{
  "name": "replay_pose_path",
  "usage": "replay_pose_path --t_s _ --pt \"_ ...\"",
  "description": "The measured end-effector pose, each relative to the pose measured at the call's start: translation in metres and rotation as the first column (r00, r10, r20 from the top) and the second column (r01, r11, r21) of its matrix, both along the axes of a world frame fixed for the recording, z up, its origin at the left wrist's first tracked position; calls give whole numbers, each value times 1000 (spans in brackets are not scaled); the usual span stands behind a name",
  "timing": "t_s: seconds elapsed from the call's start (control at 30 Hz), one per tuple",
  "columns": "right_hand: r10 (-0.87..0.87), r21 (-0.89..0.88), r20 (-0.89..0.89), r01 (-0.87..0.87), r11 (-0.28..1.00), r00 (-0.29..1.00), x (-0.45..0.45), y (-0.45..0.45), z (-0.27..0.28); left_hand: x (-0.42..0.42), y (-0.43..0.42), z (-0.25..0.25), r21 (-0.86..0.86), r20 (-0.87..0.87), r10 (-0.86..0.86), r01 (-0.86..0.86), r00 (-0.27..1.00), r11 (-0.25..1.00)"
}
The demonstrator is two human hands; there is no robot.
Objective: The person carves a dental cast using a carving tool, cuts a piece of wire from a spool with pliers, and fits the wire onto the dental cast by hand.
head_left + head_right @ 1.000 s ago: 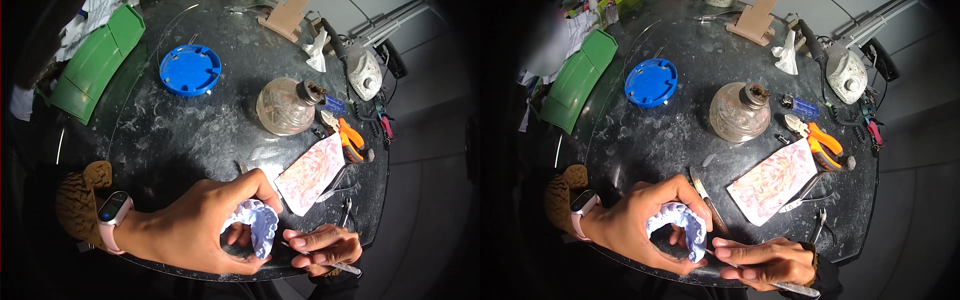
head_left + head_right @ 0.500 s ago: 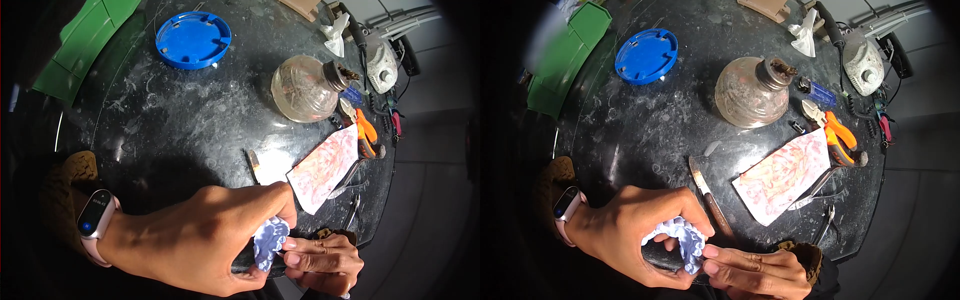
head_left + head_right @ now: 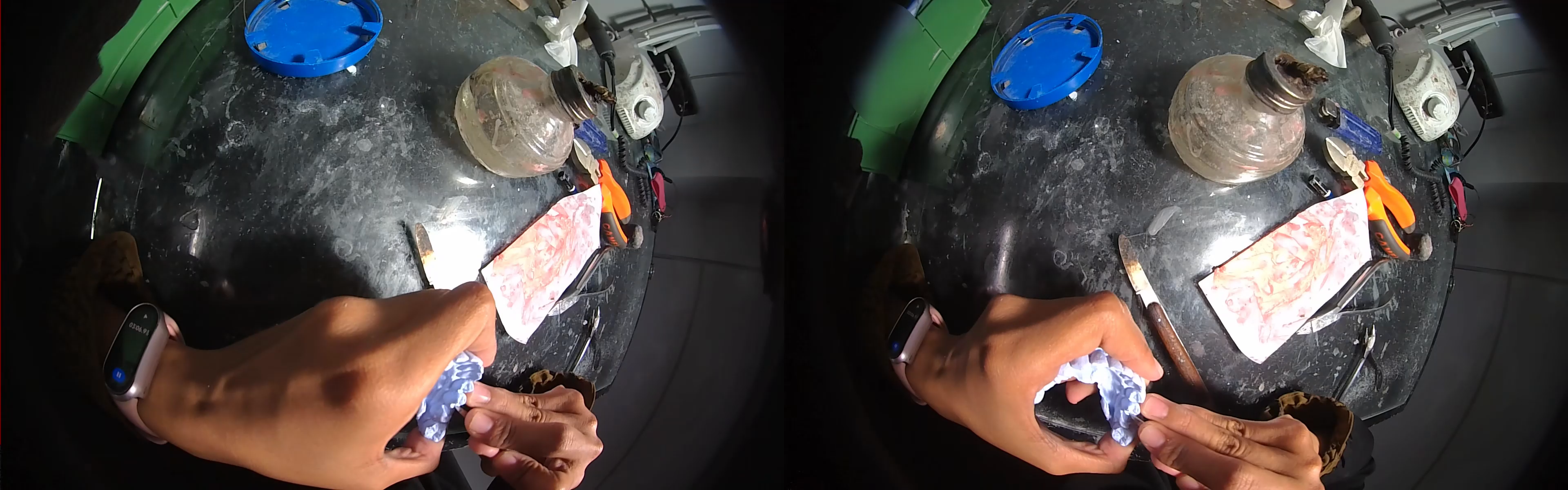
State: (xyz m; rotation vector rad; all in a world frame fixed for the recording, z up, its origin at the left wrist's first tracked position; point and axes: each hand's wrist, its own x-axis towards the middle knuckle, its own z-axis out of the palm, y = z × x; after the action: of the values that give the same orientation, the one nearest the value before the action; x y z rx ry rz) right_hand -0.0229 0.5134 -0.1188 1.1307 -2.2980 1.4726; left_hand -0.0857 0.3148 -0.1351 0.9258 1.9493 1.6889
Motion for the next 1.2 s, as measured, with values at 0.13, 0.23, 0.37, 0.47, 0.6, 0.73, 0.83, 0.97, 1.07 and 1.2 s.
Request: replay_pose_path --t_s 0.13,0.23,0.37,0.47,0.6,0.73,0.83,0.97,1.07,1.2 --pt "-161 66 251 149 987 955 14 -2 8 0 -1 2 -25 11 1 -1 1000 1000" --pt "-172 -153 43 177 972 984 10 -9 -13 1 -1 4 -35 71 -8 11 997 999" --pt "-265 -164 58 271 948 962 14 -18 -12 1 -1 3 -39 100 -14 18 995 999" --pt "-356 14 71 356 934 932 14 -23 -1 1 -2 3 -33 115 -25 29 993 999" --pt "-378 -9 117 382 924 918 22 -20 -7 1 -1 4 -56 130 -14 21 991 998" --pt "-220 -60 -7 219 974 975 10 -10 -21 1 -1 4 -71 125 -18 27 992 997" --pt "-179 34 23 178 983 984 6 -17 1 1 0 2 -64 91 -10 16 996 998" --pt "-58 -36 60 61 998 996 0 0 1 -6 -1 8 -48 120 -64 70 991 996" --pt "0 -74 46 4 997 999 -4 4 0 -8 -2 10 -56 146 -84 93 986 994" --pt "15 -54 -51 -18 998 999 -8 1 -3 -7 -3 10 -59 120 -70 77 990 995"
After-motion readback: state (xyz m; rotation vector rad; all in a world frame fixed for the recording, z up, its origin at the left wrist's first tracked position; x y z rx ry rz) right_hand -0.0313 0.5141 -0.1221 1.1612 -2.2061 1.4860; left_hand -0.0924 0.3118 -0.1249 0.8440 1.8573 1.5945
